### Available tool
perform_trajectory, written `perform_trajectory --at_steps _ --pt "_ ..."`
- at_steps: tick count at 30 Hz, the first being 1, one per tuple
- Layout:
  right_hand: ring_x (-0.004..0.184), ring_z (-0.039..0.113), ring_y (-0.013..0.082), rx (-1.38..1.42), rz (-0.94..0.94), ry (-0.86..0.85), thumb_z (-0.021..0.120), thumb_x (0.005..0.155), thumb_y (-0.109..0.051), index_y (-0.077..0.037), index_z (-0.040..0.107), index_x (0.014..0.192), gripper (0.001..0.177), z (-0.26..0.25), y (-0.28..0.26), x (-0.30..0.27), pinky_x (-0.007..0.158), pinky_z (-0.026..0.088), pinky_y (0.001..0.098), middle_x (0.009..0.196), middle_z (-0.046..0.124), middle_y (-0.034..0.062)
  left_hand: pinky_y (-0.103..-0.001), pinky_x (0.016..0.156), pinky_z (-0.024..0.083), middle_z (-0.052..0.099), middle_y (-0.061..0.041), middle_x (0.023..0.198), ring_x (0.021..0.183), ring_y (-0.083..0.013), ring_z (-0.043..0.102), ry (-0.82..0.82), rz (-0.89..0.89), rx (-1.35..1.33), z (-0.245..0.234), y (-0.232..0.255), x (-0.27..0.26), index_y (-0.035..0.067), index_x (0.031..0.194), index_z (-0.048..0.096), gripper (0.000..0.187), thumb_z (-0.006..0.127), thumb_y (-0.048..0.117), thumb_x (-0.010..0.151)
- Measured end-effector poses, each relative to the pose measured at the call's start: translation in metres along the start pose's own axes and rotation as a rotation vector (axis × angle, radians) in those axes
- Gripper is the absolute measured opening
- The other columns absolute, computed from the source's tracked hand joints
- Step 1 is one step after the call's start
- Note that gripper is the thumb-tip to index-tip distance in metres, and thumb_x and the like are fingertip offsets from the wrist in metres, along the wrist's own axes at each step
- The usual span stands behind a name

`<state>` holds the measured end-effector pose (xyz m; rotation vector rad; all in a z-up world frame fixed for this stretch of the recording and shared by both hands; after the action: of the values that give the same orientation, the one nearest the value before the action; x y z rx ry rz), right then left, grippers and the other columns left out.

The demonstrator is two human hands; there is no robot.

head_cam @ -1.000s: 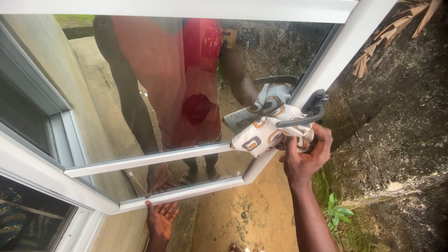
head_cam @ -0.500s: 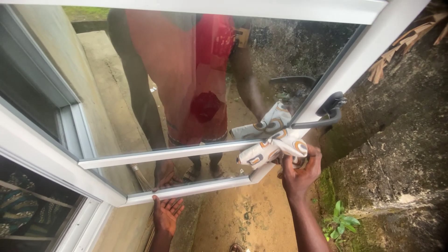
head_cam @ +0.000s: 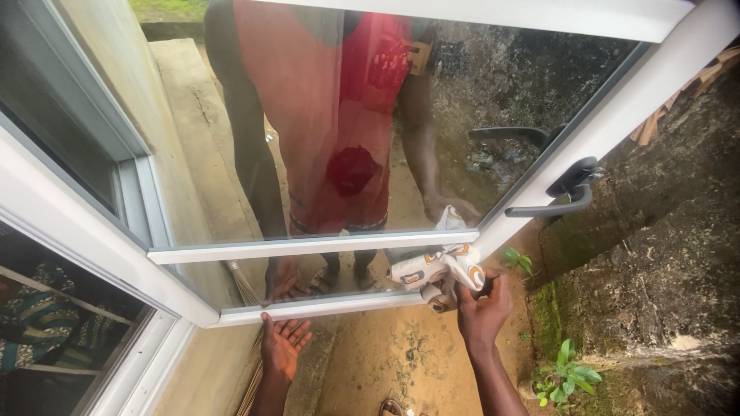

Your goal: Cleaning a glass door using a cloth.

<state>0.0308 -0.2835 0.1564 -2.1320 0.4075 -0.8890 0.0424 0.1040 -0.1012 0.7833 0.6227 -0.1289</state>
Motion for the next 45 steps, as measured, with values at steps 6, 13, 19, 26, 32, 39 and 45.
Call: perform_trajectory --at_steps 6,13,19,26,32,39,45 --pt "0.078 0.070 0.0154 0.160 -0.092 0.021 0.072 0.083 -0.003 0.001 0.057 0.108 0.029 0.026 -0.019 -0.007 0.066 0.063 0.0314 0.094 0.069 0.0113 -0.054 0.102 0.046 0.053 -0.027 0.141 0.124 -0.0380 0.060 -0.006 0.004 0.018 0.005 0.006 -0.007 -0.006 0.149 0.036 0.109 0.043 0.082 0.086" --pt "0.075 0.069 0.0148 0.167 -0.173 -0.065 0.078 0.082 -0.004 -0.003 0.063 0.100 0.023 0.062 -0.060 -0.023 0.056 0.061 0.0298 0.092 0.070 0.0091 -0.053 0.100 0.047 0.055 -0.024 0.138 0.121 -0.0371 0.061 -0.011 -0.017 -0.003 0.002 0.004 -0.002 -0.004 0.149 0.040 0.107 0.043 0.082 0.086" --pt "0.079 0.063 0.0163 0.313 -0.423 -0.079 0.071 0.080 0.001 -0.002 0.060 0.101 0.024 0.072 -0.111 -0.041 0.064 0.053 0.0330 0.093 0.062 0.0081 -0.053 0.101 0.047 0.053 -0.022 0.139 0.122 -0.0364 0.061 -0.011 -0.023 -0.015 0.004 0.004 -0.005 -0.002 0.149 0.039 0.102 0.043 0.079 0.087" --pt "0.071 0.066 0.0188 0.362 -0.510 -0.220 0.074 0.080 -0.003 -0.002 0.063 0.103 0.025 0.081 -0.160 -0.057 0.059 0.054 0.0337 0.092 0.064 0.0105 -0.051 0.100 0.046 0.056 -0.018 0.141 0.121 -0.0342 0.061 -0.027 -0.045 0.015 0.004 0.004 -0.005 0.001 0.149 0.042 0.104 0.040 0.083 0.084" --pt "0.063 0.068 0.0183 0.427 -0.541 -0.382 0.074 0.082 -0.002 -0.003 0.068 0.106 0.025 0.091 -0.185 -0.068 0.054 0.056 0.0307 0.097 0.066 0.0099 -0.051 0.100 0.047 0.064 -0.019 0.132 0.118 -0.0340 0.063 -0.022 -0.118 0.053 -0.003 0.009 -0.016 0.000 0.141 0.050 0.094 0.045 0.078 0.090" --pt "0.085 0.068 0.0240 0.358 -0.699 -0.327 0.074 0.080 0.000 -0.006 0.074 0.112 0.033 0.086 -0.201 -0.076 0.068 0.055 0.0361 0.102 0.067 0.0097 -0.046 0.098 0.052 0.071 -0.014 0.125 0.116 -0.0296 0.066 -0.156 -0.078 0.092 0.012 0.025 -0.066 0.004 0.131 0.061 0.062 0.060 0.053 0.093" --pt "0.093 0.069 0.0277 0.299 -0.740 -0.422 0.074 0.079 -0.001 -0.006 0.074 0.114 0.035 0.094 -0.190 -0.091 0.072 0.056 0.0391 0.108 0.069 0.0108 -0.049 0.089 0.054 0.068 -0.014 0.123 0.116 -0.0307 0.068 -0.346 0.133 0.030 0.073 0.072 -0.119 0.007 0.131 0.055 0.052 0.063 0.042 0.094"
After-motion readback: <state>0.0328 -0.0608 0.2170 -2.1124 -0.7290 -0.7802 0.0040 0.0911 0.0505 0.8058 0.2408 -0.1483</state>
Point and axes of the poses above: each hand's wrist, its own x-axis towards the middle knuckle, its own z-axis out of the palm, y = z × x, the point moved 2 cm from there along x, towards the middle knuckle
